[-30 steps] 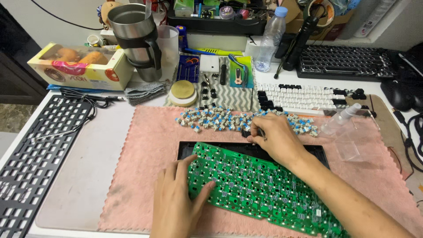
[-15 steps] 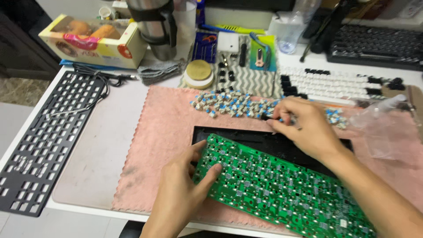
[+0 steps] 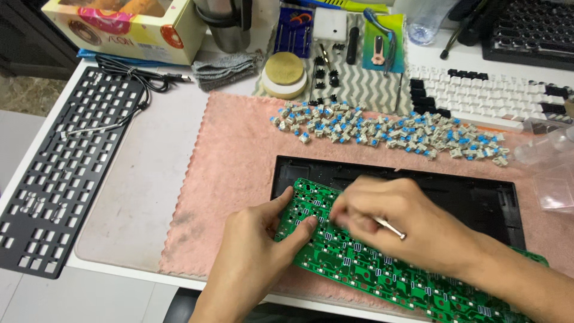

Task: The person uses a small metal tool to scrape and clean the surface of a green keyboard circuit board. They work methodically across different sections of the board, removing residue or debris from the contact points.

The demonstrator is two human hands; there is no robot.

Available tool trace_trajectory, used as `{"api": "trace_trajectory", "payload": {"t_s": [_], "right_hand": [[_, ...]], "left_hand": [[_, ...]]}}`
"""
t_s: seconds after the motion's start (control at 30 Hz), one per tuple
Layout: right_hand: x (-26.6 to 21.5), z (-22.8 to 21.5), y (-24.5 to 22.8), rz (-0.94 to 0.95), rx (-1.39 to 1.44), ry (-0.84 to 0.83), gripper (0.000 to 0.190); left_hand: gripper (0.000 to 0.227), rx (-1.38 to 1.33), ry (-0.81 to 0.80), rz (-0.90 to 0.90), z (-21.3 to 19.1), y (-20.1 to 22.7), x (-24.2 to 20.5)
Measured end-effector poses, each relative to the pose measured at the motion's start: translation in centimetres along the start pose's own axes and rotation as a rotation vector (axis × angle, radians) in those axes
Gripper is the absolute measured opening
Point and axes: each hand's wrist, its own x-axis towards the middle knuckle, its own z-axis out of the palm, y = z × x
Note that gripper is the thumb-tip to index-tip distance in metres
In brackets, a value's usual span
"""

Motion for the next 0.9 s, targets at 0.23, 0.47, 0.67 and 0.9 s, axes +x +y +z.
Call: {"api": "trace_trajectory", "payload": {"t_s": [0.23,0.47,0.67,0.9], "right_hand": [[0.7,-0.6,-1.1,-0.087,-0.044,0.039,0.047],[0.9,0.0,-0.3,-0.123,-0.134,0.034,0.043],[0.4,-1.9,2.7,-0.064,-0.423,0.165,0.041],[0.7,-3.0,6.6,0.135,-0.308,0.330,0.053]], "left_hand": [[0.078,-0.041,-0.055,-0.037,-0.7,0.4,-0.2],[0.081,-0.077,-0.066,-0.088,-1.1,0.6,-0.2],[0.076,-0.047,-0.019,-0.068,-1.4,0.5,-0.1],[0.050,-0.063,-0.009,-0.111,-1.2,-1.9,-0.2]]}}
